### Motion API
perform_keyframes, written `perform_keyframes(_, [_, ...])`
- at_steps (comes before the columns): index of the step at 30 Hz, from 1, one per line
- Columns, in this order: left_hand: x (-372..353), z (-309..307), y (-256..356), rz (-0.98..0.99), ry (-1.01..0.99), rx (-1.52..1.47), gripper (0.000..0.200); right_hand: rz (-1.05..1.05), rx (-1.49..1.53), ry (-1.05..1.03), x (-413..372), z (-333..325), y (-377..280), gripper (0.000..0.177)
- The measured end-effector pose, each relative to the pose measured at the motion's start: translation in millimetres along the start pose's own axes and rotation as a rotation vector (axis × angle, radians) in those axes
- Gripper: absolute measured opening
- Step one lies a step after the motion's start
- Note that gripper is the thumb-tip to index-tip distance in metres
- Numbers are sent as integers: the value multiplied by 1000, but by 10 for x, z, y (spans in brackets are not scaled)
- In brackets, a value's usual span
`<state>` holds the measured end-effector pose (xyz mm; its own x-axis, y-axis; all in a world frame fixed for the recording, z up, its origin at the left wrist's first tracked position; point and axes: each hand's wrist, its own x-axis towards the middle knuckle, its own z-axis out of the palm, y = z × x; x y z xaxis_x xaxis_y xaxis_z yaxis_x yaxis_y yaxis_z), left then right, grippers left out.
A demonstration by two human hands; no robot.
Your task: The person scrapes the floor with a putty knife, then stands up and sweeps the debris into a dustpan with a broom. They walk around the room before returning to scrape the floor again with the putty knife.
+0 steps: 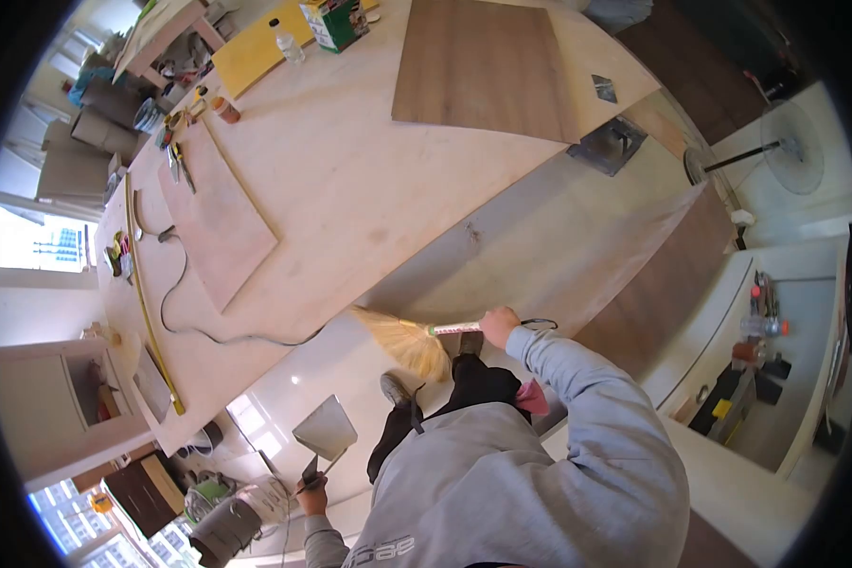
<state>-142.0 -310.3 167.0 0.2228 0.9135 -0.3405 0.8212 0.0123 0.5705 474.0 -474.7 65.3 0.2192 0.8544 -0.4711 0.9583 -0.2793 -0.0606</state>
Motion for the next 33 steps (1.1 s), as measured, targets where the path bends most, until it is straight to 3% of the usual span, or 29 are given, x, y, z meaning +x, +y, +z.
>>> perform_keyframes(2, [-84, 99, -25, -21, -18, -22, 18, 110, 89, -59, 82, 212, 203, 23])
perform_keyframes(3, [-143, 219, -167, -133, 53, -258, 19, 141, 118, -47, 135, 345, 306, 23])
perform_keyframes(4, [-229, 129, 134, 197, 29, 236, 19, 176, 152, -49, 207, 494, 416, 24])
perform_keyframes(5, [-297, 172, -5, 73, 42, 231, 21, 140, 130, -120, 260, 497, 558, 24])
perform_keyframes(6, [-345, 218, 188, -138, 22, -99, 21, 134, 72, -178, 318, 543, 706, 23])
perform_keyframes(7, [-403, 184, 754, -115, -1, -12, 20, 132, 27, -233, 377, 516, 882, 22])
perform_keyframes(8, [-462, 208, 865, -141, 11, -50, 18, 195, 7, -252, 459, 600, 1050, 22])
perform_keyframes(10, [-540, 213, 1042, -180, 34, -82, 17, 248, -38, -262, 551, 638, 1357, 22])
perform_keyframes(12, [-563, 182, 1191, -85, -30, 110, 17, 247, -57, -260, 643, 478, 1692, 22])
perform_keyframes(15, [-643, 222, 1090, -75, 1, 62, 17, 330, -107, -300, 849, 278, 2114, 23])
perform_keyframes(23, [-627, 155, 1656, -130, -66, 181, 18, 545, -268, -207, 1302, -380, 2824, 21])
perform_keyframes(27, [-592, 156, 1573, -116, -61, 180, 19, 658, -218, -85, 1201, -564, 2977, 22])
perform_keyframes(29, [-527, 169, 1588, -103, -62, 185, 19, 648, -232, -41, 1064, -582, 3113, 23])
perform_keyframes(31, [-482, 151, 1589, -114, -66, 199, 19, 466, -236, 94, 821, -598, 3217, 23])
perform_keyframes(33, [-454, 187, 1413, -83, -59, 147, 18, 475, -209, 66, 515, -902, 3055, 24])
